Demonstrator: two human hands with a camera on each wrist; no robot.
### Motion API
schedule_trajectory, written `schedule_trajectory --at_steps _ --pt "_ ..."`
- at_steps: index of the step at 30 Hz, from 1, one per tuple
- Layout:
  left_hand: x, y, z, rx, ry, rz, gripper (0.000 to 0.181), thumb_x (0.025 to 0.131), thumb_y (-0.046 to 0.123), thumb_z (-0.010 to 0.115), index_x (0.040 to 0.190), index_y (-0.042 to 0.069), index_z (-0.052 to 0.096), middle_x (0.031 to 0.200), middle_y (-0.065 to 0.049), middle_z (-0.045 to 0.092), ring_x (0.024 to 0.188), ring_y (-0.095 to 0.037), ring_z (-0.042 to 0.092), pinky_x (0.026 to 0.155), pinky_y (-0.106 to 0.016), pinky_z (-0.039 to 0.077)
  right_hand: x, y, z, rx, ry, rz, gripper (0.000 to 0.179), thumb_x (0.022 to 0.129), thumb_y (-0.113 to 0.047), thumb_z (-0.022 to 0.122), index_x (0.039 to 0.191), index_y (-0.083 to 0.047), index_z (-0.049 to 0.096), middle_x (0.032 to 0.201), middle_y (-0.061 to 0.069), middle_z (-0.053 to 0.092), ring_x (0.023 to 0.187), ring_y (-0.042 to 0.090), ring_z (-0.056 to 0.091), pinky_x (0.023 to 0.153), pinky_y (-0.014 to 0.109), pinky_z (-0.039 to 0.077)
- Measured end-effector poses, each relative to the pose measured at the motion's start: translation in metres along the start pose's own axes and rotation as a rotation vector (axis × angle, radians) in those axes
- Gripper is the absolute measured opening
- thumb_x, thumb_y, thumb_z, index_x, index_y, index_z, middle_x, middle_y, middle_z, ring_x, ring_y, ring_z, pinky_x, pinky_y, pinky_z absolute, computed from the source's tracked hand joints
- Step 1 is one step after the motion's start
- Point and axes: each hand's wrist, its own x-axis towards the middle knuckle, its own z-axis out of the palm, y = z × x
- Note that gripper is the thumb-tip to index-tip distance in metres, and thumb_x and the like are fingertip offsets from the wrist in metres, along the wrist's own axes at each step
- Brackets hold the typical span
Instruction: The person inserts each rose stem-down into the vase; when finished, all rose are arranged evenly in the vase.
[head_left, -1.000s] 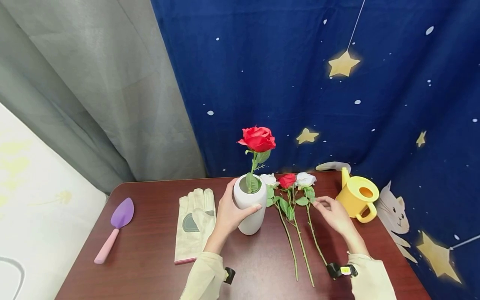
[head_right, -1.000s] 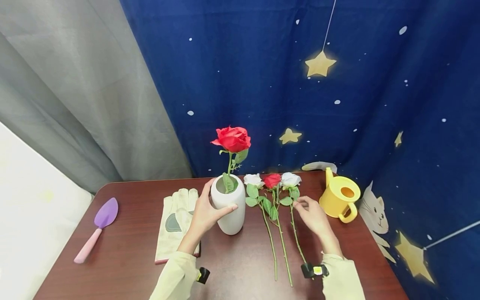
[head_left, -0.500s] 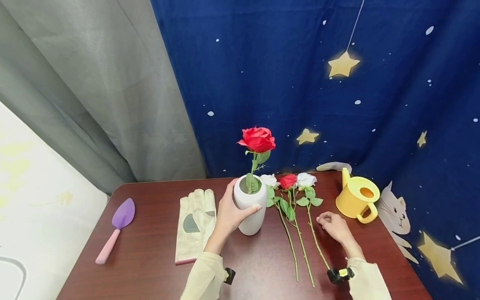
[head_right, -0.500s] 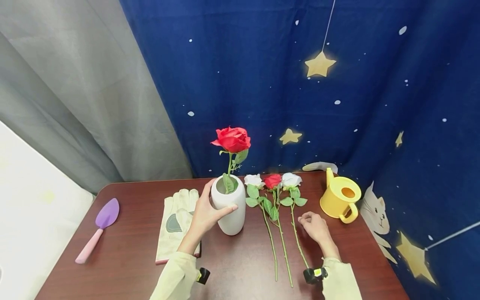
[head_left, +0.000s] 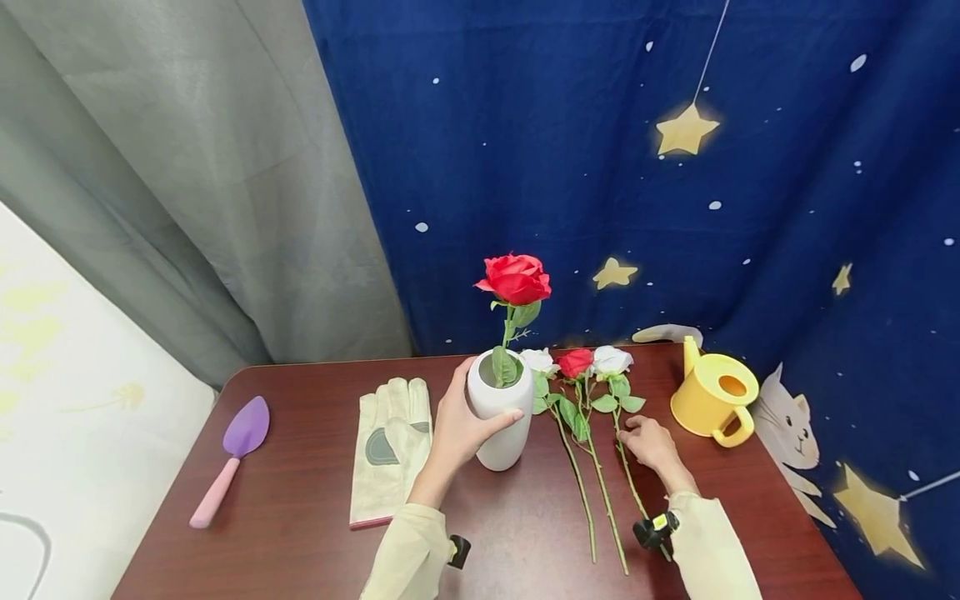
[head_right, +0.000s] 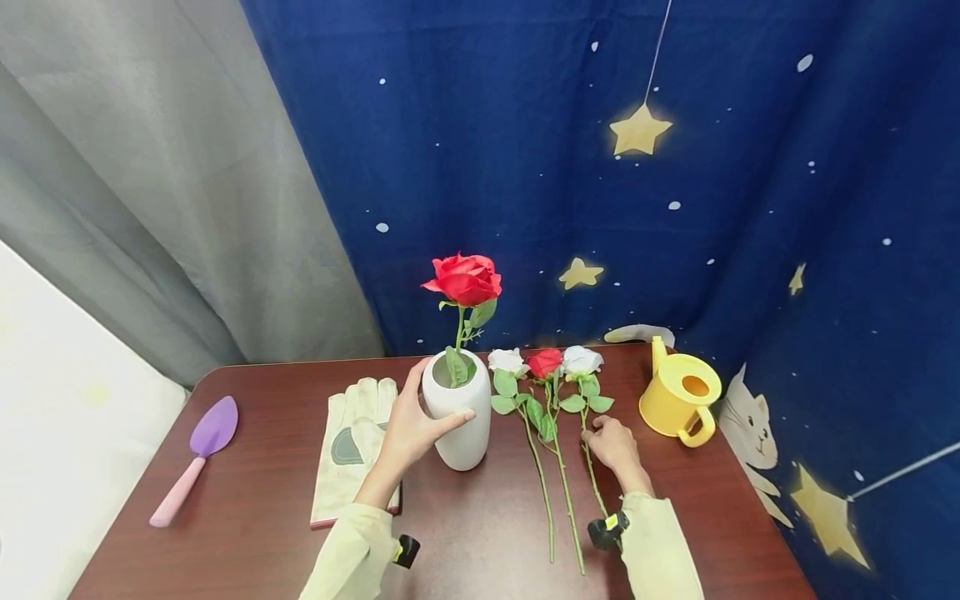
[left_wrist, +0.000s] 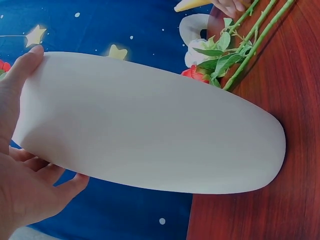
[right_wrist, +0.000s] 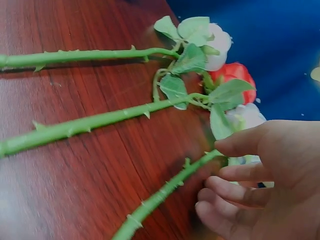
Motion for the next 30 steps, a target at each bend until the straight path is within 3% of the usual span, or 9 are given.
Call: schedule_trajectory --at_steps 3,9,14,22,25,30 --pt "0.0 0.0 0.0 0.002 -0.008 -0.002 0.092 0.059 0.044 0.086 0.136 0.023 0.04 0.119 0.006 0.056 0.103 -0.014 0.055 0.083 -0.042 0.046 0.005 -0.001 0.006 0.004 0.03 0.03 0.035 0.086 -0.02 0.061 0.106 0.008 0.057 0.084 0.016 0.066 0.06 0.024 0.062 0.06 0.038 0.047" --pt "0.0 0.001 -0.001 0.005 -0.001 -0.002 0.093 0.059 0.044 0.086 0.136 0.022 0.04 0.119 0.006 0.056 0.103 -0.014 0.055 0.083 -0.042 0.046 0.013 0.001 0.019 -0.042 0.156 0.089 0.031 0.082 -0.03 0.067 0.093 -0.002 0.059 0.088 0.016 0.063 0.083 0.04 0.058 0.068 0.052 0.043" --pt "0.0 0.001 -0.001 0.004 -0.006 -0.002 0.092 0.059 0.044 0.086 0.136 0.023 0.04 0.119 0.005 0.056 0.103 -0.014 0.055 0.083 -0.042 0.046 0.016 0.004 0.024 -0.03 0.205 0.149 0.022 0.08 -0.029 0.069 0.083 -0.009 0.06 0.084 0.013 0.062 0.082 0.038 0.058 0.061 0.049 0.044" --pt "0.0 0.001 -0.001 0.0 0.001 0.003 0.092 0.059 0.044 0.086 0.136 0.023 0.04 0.118 0.006 0.056 0.102 -0.014 0.055 0.082 -0.042 0.046 0.015 0.006 0.017 -0.01 0.165 0.065 0.014 0.083 -0.019 0.064 0.08 -0.006 0.063 0.076 0.009 0.064 0.073 0.029 0.058 0.063 0.043 0.043" --pt "0.0 0.001 -0.001 -0.003 -0.003 -0.001 0.092 0.059 0.044 0.086 0.136 0.024 0.04 0.119 0.006 0.056 0.103 -0.013 0.055 0.082 -0.042 0.046 0.014 0.009 0.014 0.089 0.142 0.048 0.013 0.083 -0.015 0.064 0.082 -0.002 0.064 0.075 0.008 0.065 0.065 0.022 0.058 0.06 0.035 0.045" --pt "0.0 0.001 -0.001 -0.007 -0.007 -0.001 0.092 0.059 0.043 0.086 0.136 0.022 0.039 0.119 0.005 0.056 0.103 -0.014 0.055 0.083 -0.042 0.046 0.01 0.014 0.007 0.353 0.08 0.108 0.015 0.084 -0.009 0.064 0.091 0.005 0.064 0.075 0.008 0.065 0.06 0.012 0.056 0.052 0.026 0.049"
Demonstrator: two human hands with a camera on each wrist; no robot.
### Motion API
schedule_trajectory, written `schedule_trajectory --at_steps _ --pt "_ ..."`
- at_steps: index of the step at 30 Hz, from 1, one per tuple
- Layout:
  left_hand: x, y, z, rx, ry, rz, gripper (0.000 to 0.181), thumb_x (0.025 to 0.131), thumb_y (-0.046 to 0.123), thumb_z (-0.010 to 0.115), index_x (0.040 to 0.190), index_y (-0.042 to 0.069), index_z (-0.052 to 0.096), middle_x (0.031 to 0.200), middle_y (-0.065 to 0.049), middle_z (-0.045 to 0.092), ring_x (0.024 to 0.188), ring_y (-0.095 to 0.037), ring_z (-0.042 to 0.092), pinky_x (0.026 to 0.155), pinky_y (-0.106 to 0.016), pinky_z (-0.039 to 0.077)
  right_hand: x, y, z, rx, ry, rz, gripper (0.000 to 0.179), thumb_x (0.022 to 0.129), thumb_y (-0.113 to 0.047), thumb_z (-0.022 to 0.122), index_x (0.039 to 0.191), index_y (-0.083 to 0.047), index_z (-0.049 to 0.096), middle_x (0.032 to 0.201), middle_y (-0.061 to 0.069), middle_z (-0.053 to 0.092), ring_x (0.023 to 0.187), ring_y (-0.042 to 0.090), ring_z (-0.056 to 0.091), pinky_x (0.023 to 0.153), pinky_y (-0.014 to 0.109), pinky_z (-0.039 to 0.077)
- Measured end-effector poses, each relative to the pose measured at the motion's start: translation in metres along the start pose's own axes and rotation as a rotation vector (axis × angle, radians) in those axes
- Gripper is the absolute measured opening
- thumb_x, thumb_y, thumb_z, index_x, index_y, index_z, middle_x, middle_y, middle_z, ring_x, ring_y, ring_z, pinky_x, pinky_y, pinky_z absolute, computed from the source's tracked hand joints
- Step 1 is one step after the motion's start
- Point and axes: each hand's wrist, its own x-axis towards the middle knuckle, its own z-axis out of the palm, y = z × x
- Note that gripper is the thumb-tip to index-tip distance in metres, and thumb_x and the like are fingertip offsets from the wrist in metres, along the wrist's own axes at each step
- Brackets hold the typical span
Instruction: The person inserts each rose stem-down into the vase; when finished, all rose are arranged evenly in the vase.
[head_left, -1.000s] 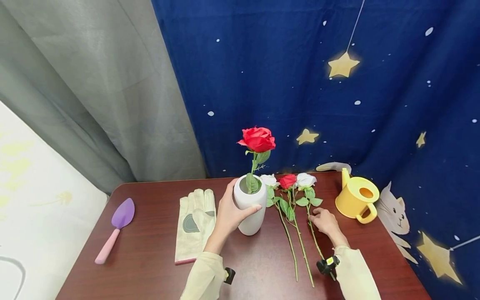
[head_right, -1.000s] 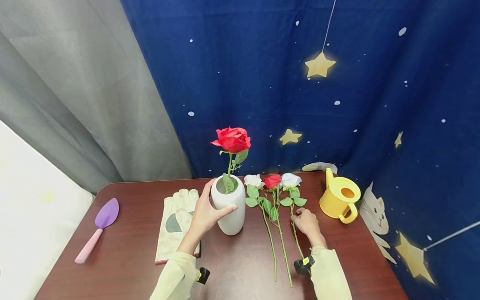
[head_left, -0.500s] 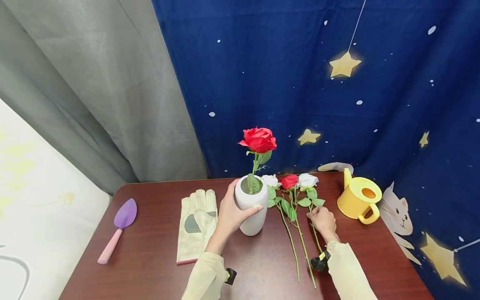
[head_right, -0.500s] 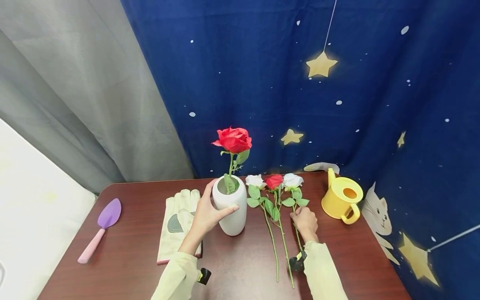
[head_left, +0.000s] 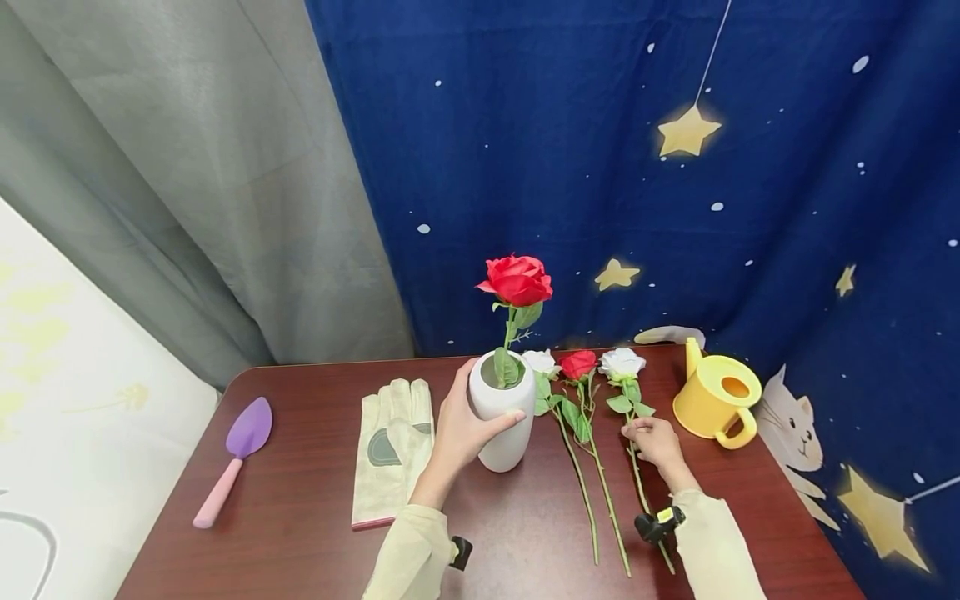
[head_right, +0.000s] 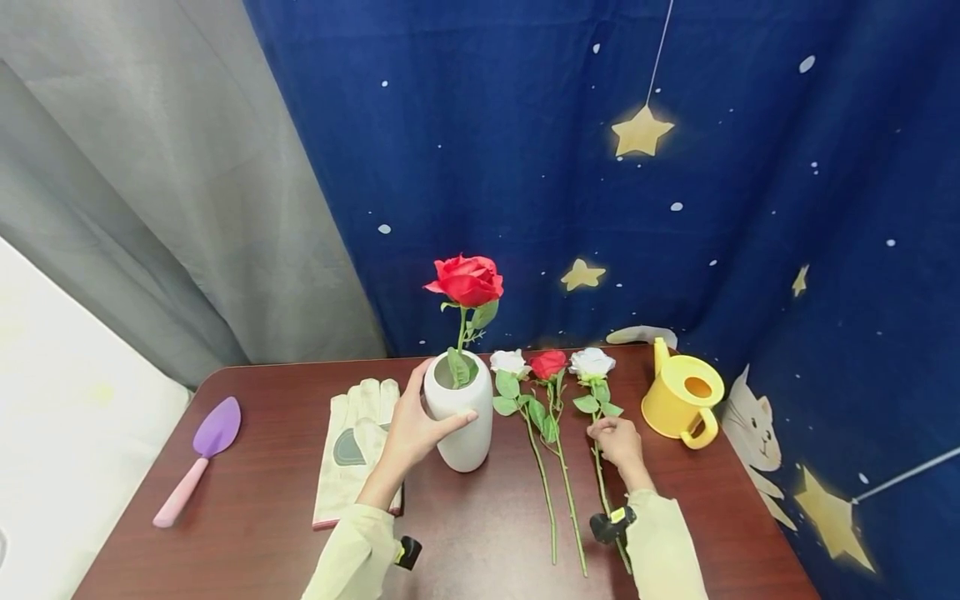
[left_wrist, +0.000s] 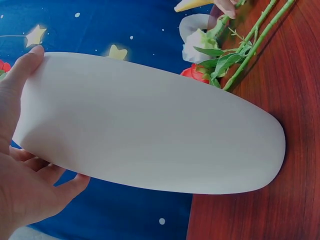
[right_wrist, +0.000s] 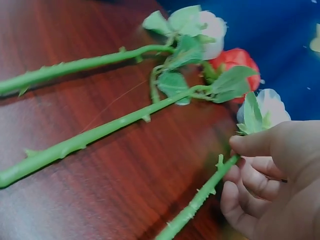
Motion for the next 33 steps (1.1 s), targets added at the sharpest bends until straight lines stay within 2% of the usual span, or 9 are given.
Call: schedule_trajectory --at_steps 6,8,11,15,18,19,23,28,33 --pt "0.0 0.0 0.0 0.006 0.004 0.004 0.092 0.059 0.043 0.086 0.136 0.022 0.04 0.119 0.005 0.056 0.103 -0.014 0.055 0.083 -0.042 0.046 -0.005 -0.007 -0.014 0.198 -0.045 0.033 0.018 0.086 -0.007 0.062 0.096 0.008 0.064 0.074 0.006 0.063 0.061 0.009 0.054 0.054 0.024 0.048" --pt "0.0 0.0 0.0 0.005 0.003 0.005 0.092 0.059 0.043 0.086 0.136 0.022 0.04 0.119 0.005 0.056 0.103 -0.014 0.055 0.083 -0.042 0.046 -0.005 -0.006 -0.019 0.255 -0.067 0.049 0.016 0.085 -0.01 0.064 0.095 0.003 0.066 0.073 0.003 0.062 0.062 0.009 0.055 0.056 0.025 0.049" --pt "-0.001 0.001 0.0 0.001 0.0 0.004 0.092 0.059 0.043 0.086 0.136 0.023 0.04 0.119 0.005 0.056 0.103 -0.014 0.055 0.083 -0.042 0.046 -0.001 0.001 -0.025 0.315 -0.091 0.056 0.026 0.078 -0.027 0.073 0.092 -0.006 0.068 0.075 0.0 0.063 0.065 0.009 0.056 0.06 0.026 0.05" --pt "-0.001 0.001 0.0 0.001 0.001 0.002 0.091 0.059 0.043 0.086 0.135 0.023 0.04 0.118 0.005 0.056 0.102 -0.014 0.055 0.083 -0.042 0.046 0.015 0.027 -0.026 0.388 -0.078 0.014 0.04 0.066 -0.047 0.078 0.09 -0.018 0.067 0.074 -0.007 0.061 0.067 0.006 0.057 0.06 0.023 0.05" --pt "-0.001 0.0 0.0 0.005 0.003 0.005 0.091 0.059 0.043 0.086 0.135 0.023 0.04 0.118 0.005 0.056 0.102 -0.014 0.055 0.082 -0.042 0.046 0.03 0.048 -0.026 0.465 -0.06 -0.041 0.031 0.073 -0.041 0.077 0.092 -0.019 0.067 0.073 -0.009 0.061 0.066 0.005 0.056 0.057 0.021 0.049" --pt "-0.001 0.0 0.0 0.007 0.004 0.006 0.092 0.059 0.043 0.086 0.135 0.023 0.04 0.118 0.005 0.056 0.102 -0.014 0.055 0.082 -0.042 0.046 0.027 0.046 -0.027 0.515 -0.086 -0.085 0.024 0.077 -0.034 0.076 0.092 -0.017 0.067 0.073 -0.007 0.061 0.066 0.006 0.055 0.057 0.021 0.048" --pt "-0.001 0.001 0.0 0.009 0.01 0.009 0.092 0.059 0.044 0.086 0.136 0.022 0.04 0.118 0.005 0.056 0.102 -0.014 0.055 0.082 -0.042 0.046 0.034 0.053 -0.032 0.624 -0.118 -0.15 0.021 0.082 -0.022 0.073 0.096 -0.009 0.065 0.078 -0.002 0.063 0.067 0.008 0.056 0.055 0.021 0.048" --pt "-0.001 0.0 0.002 0.014 0.049 0.013 0.091 0.057 0.043 0.087 0.134 0.022 0.042 0.118 0.005 0.056 0.102 -0.014 0.055 0.083 -0.041 0.046 0.043 0.06 -0.035 0.598 -0.075 -0.162 0.031 0.081 -0.024 0.073 0.102 -0.004 0.061 0.088 0.006 0.063 0.07 0.01 0.058 0.055 0.022 0.049" --pt "-0.002 0.0 0.008 0.049 0.143 0.006 0.095 0.055 0.045 0.087 0.132 0.017 0.041 0.119 0.002 0.052 0.105 -0.016 0.051 0.085 -0.04 0.044 0.046 0.061 -0.035 0.601 -0.029 -0.186 0.037 0.081 -0.023 0.074 0.106 0.0 0.059 0.095 0.015 0.061 0.069 0.013 0.058 0.054 0.023 0.05"
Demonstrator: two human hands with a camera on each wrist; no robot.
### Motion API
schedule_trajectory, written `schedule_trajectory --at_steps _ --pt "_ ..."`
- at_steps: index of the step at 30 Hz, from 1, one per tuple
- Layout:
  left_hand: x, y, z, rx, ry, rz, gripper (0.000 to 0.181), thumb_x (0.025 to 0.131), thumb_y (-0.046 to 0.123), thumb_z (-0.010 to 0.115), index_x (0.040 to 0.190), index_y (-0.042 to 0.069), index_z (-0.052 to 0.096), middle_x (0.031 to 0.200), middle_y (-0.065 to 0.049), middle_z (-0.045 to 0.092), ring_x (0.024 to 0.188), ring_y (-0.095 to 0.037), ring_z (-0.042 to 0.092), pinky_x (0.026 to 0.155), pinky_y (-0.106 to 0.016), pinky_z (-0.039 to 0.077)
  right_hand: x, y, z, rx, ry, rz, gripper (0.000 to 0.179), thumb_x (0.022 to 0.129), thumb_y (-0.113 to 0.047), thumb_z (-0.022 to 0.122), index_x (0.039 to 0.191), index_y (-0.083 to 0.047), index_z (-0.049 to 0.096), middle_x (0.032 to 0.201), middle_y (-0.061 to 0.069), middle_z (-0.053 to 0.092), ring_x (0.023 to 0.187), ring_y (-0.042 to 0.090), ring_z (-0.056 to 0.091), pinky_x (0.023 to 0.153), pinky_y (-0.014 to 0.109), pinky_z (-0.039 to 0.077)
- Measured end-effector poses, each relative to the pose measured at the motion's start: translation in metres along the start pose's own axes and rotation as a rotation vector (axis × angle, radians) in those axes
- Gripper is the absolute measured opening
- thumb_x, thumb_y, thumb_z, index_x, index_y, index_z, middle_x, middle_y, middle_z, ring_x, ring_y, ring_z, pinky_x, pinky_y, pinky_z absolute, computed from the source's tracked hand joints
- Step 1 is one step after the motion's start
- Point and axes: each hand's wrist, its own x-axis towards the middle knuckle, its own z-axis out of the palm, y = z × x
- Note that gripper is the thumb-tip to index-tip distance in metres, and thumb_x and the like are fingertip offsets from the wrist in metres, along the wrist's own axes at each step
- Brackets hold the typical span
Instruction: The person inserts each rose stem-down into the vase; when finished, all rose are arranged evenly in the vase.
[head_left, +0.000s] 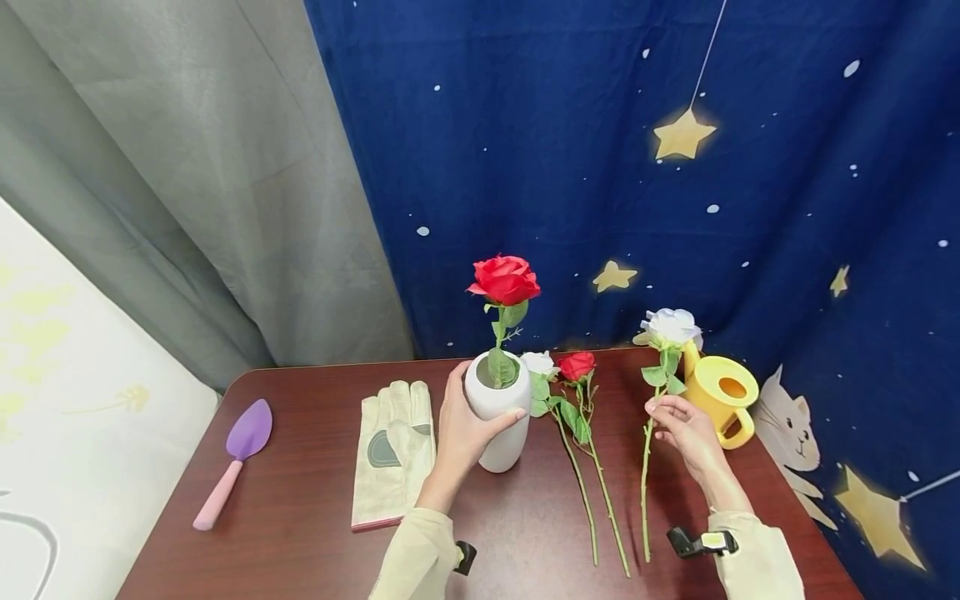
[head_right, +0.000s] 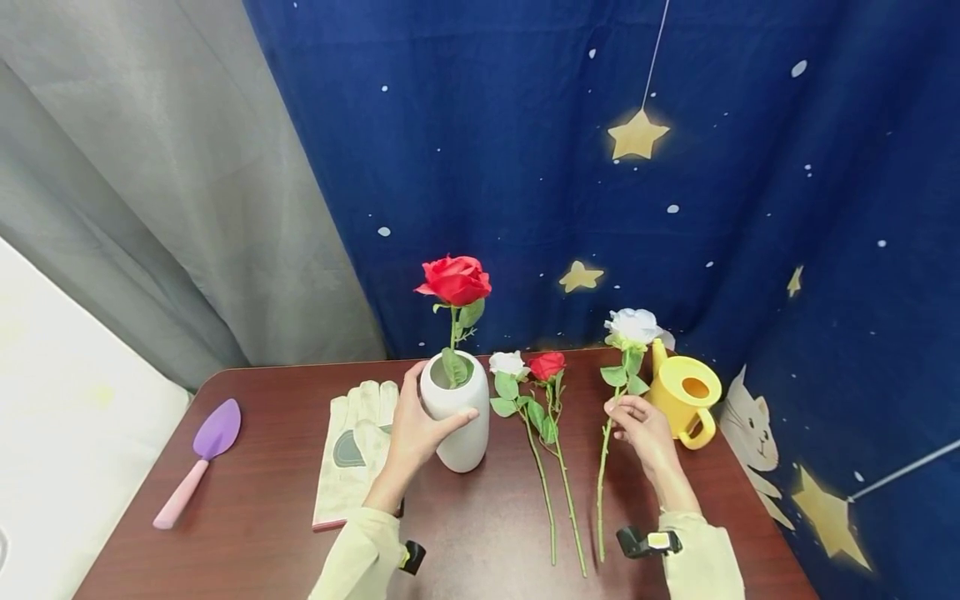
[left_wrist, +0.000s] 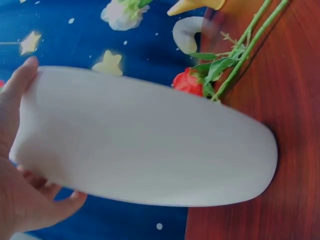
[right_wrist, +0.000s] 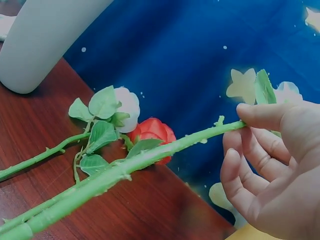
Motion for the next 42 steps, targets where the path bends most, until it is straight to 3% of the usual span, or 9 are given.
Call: schedule_trajectory --at_steps 6,13,17,20,25,29,34,38,42 --pt "0.001 -0.006 -0.002 0.025 0.01 -0.003 0.104 0.056 0.05 0.085 0.139 0.012 0.035 0.126 -0.006 0.042 0.113 -0.02 0.043 0.091 -0.043 0.04 0.0 0.003 -0.007 -0.027 0.039 -0.021 0.041 0.081 -0.027 0.073 0.11 -0.002 0.06 0.096 0.012 0.062 0.071 0.014 0.058 0.056 0.023 0.05" --pt "0.003 -0.01 -0.033 -0.211 -0.319 0.028 0.088 0.075 0.019 0.079 0.145 0.013 0.026 0.141 -0.005 0.037 0.129 -0.022 0.035 0.104 -0.048 0.027 -0.008 -0.003 -0.018 0.042 0.04 -0.051 0.036 0.083 -0.02 0.072 0.11 0.0 0.059 0.093 0.008 0.064 0.068 0.015 0.058 0.055 0.024 0.05" --pt "0.003 -0.002 -0.049 -0.26 -0.403 0.082 0.084 0.077 0.004 0.073 0.144 0.003 0.024 0.143 -0.016 0.035 0.131 -0.031 0.032 0.103 -0.052 0.025 -0.012 -0.004 -0.021 0.036 0.023 -0.065 0.031 0.085 -0.018 0.07 0.109 -0.002 0.06 0.095 0.01 0.064 0.069 0.014 0.059 0.056 0.025 0.051" --pt "0.002 -0.008 -0.048 -0.228 -0.382 0.078 0.086 0.076 0.009 0.076 0.145 0.008 0.025 0.141 -0.013 0.038 0.129 -0.029 0.036 0.102 -0.049 0.029 -0.02 -0.013 -0.017 0.078 -0.004 -0.079 0.027 0.085 -0.014 0.069 0.107 0.0 0.062 0.093 0.012 0.064 0.068 0.016 0.058 0.057 0.027 0.051" --pt "-0.003 -0.026 -0.035 -0.101 -0.24 0.072 0.096 0.069 0.029 0.083 0.146 0.018 0.027 0.134 -0.002 0.045 0.123 -0.018 0.041 0.101 -0.048 0.031 -0.02 -0.012 -0.019 0.113 0.019 -0.088 0.025 0.085 -0.013 0.069 0.105 -0.001 0.062 0.092 0.012 0.064 0.068 0.015 0.059 0.057 0.025 0.051" --pt "-0.01 -0.025 -0.027 -0.036 -0.135 0.087 0.1 0.065 0.036 0.084 0.146 0.016 0.028 0.127 -0.003 0.045 0.119 -0.017 0.041 0.098 -0.051 0.033 -0.013 -0.005 -0.023 0.129 0.088 -0.059 0.032 0.083 -0.015 0.071 0.107 0.002 0.058 0.09 0.009 0.063 0.067 0.014 0.059 0.056 0.025 0.051" --pt "-0.014 -0.021 -0.022 -0.045 -0.099 0.077 0.094 0.065 0.036 0.083 0.143 0.02 0.035 0.123 -0.006 0.039 0.115 -0.018 0.038 0.094 -0.053 0.035 -0.013 -0.007 -0.022 0.17 0.098 -0.088 0.026 0.083 -0.013 0.071 0.103 0.0 0.06 0.085 0.003 0.063 0.068 0.012 0.058 0.054 0.024 0.05" --pt "-0.015 -0.02 -0.019 -0.038 -0.08 0.052 0.089 0.064 0.037 0.084 0.14 0.023 0.038 0.126 -0.003 0.039 0.116 -0.016 0.039 0.095 -0.05 0.036 -0.037 -0.05 -0.002 0.236 0.024 -0.108 0.012 0.086 -0.01 0.067 0.096 -0.003 0.064 0.086 0.002 0.065 0.071 0.01 0.058 0.057 0.024 0.05" --pt "-0.016 -0.008 -0.018 -0.112 -0.063 0.058 0.09 0.066 0.025 0.084 0.14 0.012 0.035 0.134 -0.009 0.04 0.121 -0.021 0.041 0.099 -0.045 0.035 -0.073 -0.116 0.037 0.302 0.08 -0.052 0.005 0.09 -0.002 0.059 0.088 -0.003 0.063 0.085 0.0 0.065 0.071 0.008 0.056 0.059 0.022 0.049"
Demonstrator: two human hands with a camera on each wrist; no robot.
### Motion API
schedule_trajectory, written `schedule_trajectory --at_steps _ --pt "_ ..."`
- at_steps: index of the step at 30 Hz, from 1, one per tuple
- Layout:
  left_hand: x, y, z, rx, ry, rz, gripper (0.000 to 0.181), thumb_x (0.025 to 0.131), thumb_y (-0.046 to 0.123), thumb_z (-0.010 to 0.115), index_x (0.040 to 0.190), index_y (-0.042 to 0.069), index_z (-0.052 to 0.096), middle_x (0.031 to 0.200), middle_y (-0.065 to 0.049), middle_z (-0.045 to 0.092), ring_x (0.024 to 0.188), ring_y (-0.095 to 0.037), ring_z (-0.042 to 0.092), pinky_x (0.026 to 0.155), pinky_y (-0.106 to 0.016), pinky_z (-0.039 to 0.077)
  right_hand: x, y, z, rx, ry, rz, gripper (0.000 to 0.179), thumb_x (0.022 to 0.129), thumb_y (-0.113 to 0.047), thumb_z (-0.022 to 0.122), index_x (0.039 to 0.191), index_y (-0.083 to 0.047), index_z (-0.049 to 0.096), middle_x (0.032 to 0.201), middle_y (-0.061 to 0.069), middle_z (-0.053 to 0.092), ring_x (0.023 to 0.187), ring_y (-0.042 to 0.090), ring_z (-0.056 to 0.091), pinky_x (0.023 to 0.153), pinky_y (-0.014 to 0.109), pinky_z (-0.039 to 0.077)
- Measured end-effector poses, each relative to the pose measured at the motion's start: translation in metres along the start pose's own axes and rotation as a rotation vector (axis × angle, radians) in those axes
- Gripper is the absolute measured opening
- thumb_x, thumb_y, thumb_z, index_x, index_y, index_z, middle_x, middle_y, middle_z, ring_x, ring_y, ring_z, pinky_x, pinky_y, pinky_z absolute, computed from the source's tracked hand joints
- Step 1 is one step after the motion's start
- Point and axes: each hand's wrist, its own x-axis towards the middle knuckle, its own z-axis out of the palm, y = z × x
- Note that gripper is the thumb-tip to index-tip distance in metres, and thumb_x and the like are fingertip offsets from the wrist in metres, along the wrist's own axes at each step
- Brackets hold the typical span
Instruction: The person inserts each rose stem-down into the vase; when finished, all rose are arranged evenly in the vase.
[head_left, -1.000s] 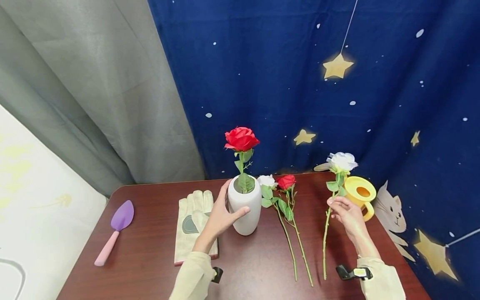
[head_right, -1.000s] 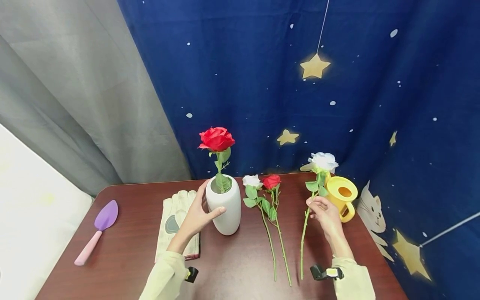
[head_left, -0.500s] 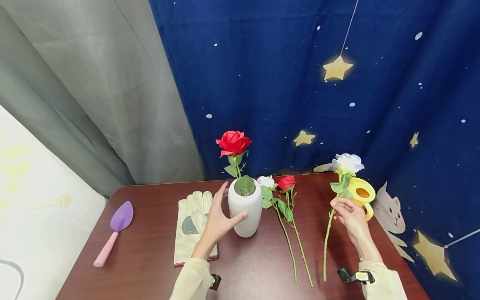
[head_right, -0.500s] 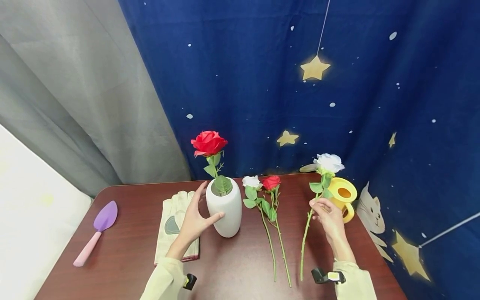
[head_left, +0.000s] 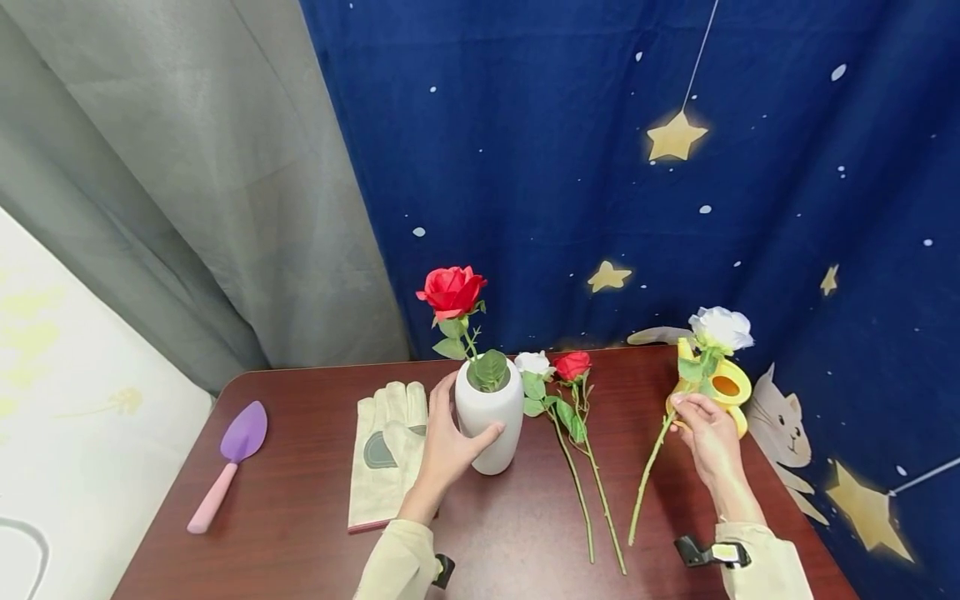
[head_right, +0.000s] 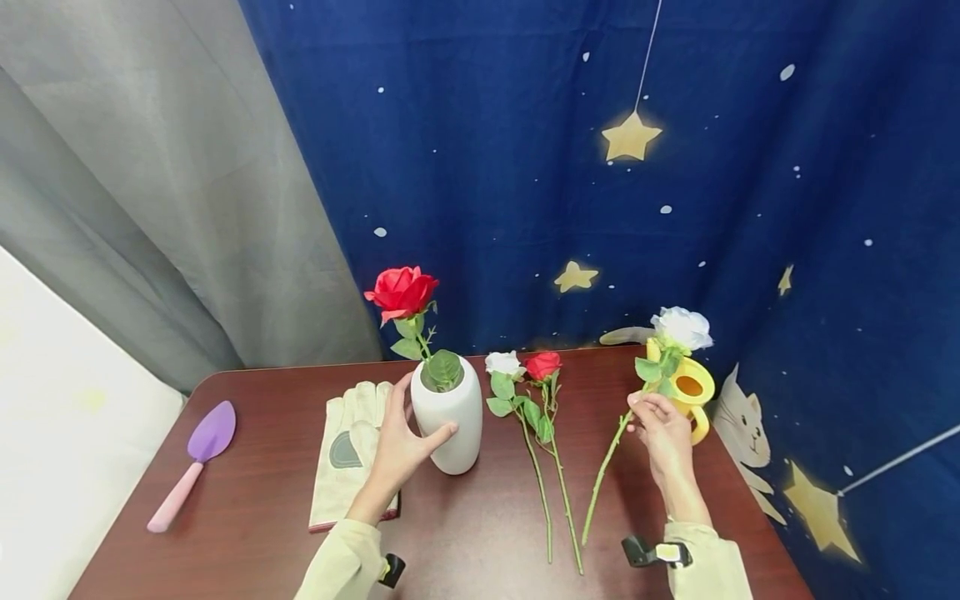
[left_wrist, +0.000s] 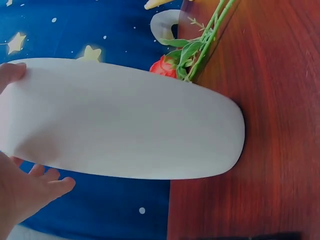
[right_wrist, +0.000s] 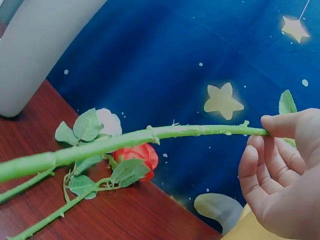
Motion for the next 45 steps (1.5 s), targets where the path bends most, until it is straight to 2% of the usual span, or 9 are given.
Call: schedule_trajectory --at_steps 3,4,6,11,21,27,32,39,45 --pt "0.0 0.001 0.003 -0.046 0.005 -0.01 0.091 0.065 0.019 0.084 0.139 0.008 0.032 0.135 -0.01 0.043 0.122 -0.021 0.043 0.1 -0.04 0.034 -0.011 -0.016 0.017 0.031 0.046 0.019 0.012 0.091 0.0 0.056 0.084 -0.007 0.063 0.084 -0.003 0.065 0.073 0.008 0.056 0.059 0.021 0.048" --pt "0.0 0.001 0.004 -0.049 0.006 -0.019 0.091 0.065 0.017 0.084 0.138 0.007 0.031 0.135 -0.011 0.044 0.122 -0.02 0.043 0.101 -0.038 0.034 -0.01 -0.016 0.017 0.04 0.049 0.02 0.012 0.091 -0.001 0.056 0.084 -0.008 0.063 0.084 -0.004 0.066 0.073 0.008 0.057 0.06 0.021 0.048" --pt "0.001 -0.01 0.008 -0.038 0.016 -0.02 0.092 0.064 0.022 0.085 0.137 0.011 0.031 0.132 -0.006 0.047 0.121 -0.016 0.044 0.1 -0.036 0.035 -0.009 -0.015 0.017 0.055 0.056 0.019 0.011 0.091 -0.002 0.057 0.084 -0.008 0.063 0.085 -0.004 0.065 0.074 0.008 0.057 0.06 0.021 0.048" --pt "0.0 -0.012 0.012 -0.027 0.057 -0.016 0.094 0.061 0.027 0.087 0.135 0.009 0.032 0.128 -0.006 0.048 0.119 -0.017 0.045 0.1 -0.036 0.035 -0.009 -0.015 0.018 0.111 0.056 0.01 0.009 0.091 -0.002 0.058 0.084 -0.006 0.062 0.085 -0.003 0.065 0.072 0.009 0.058 0.059 0.021 0.048" --pt "-0.002 -0.01 0.015 0.097 0.086 -0.038 0.098 0.059 0.039 0.086 0.139 0.017 0.034 0.125 -0.003 0.043 0.111 -0.016 0.044 0.092 -0.04 0.039 -0.008 -0.015 0.02 0.112 0.067 0.01 0.011 0.092 0.0 0.055 0.084 -0.006 0.061 0.085 -0.003 0.065 0.072 0.008 0.058 0.058 0.02 0.048" --pt "-0.003 -0.011 0.017 0.113 0.092 -0.039 0.098 0.059 0.043 0.086 0.14 0.023 0.034 0.124 -0.004 0.04 0.109 -0.017 0.043 0.089 -0.042 0.041 -0.007 -0.015 0.019 0.143 0.068 0.0 0.013 0.092 0.0 0.054 0.085 -0.005 0.064 0.085 -0.002 0.065 0.071 0.009 0.059 0.06 0.021 0.049" --pt "-0.004 -0.011 0.018 0.13 0.115 -0.043 0.097 0.058 0.044 0.086 0.139 0.022 0.036 0.122 -0.005 0.04 0.108 -0.018 0.044 0.089 -0.042 0.041 -0.006 -0.014 0.019 0.182 0.082 0.006 0.016 0.092 -0.001 0.055 0.081 -0.006 0.065 0.081 -0.001 0.063 0.068 0.01 0.058 0.06 0.021 0.049" --pt "-0.005 -0.01 0.02 0.134 0.144 -0.054 0.097 0.056 0.046 0.086 0.136 0.019 0.038 0.119 -0.004 0.041 0.106 -0.017 0.045 0.089 -0.04 0.041 -0.003 -0.016 0.019 0.273 0.106 0.021 0.022 0.092 0.003 0.052 0.078 -0.006 0.066 0.079 0.001 0.062 0.067 0.011 0.059 0.062 0.023 0.05" --pt "-0.005 -0.008 0.023 0.099 0.169 -0.066 0.096 0.054 0.043 0.088 0.133 0.017 0.04 0.119 -0.004 0.041 0.107 -0.017 0.045 0.09 -0.039 0.041 -0.003 -0.02 0.024 0.396 0.181 0.065 0.018 0.091 0.003 0.055 0.078 -0.005 0.064 0.076 0.004 0.059 0.069 0.014 0.057 0.065 0.026 0.05"
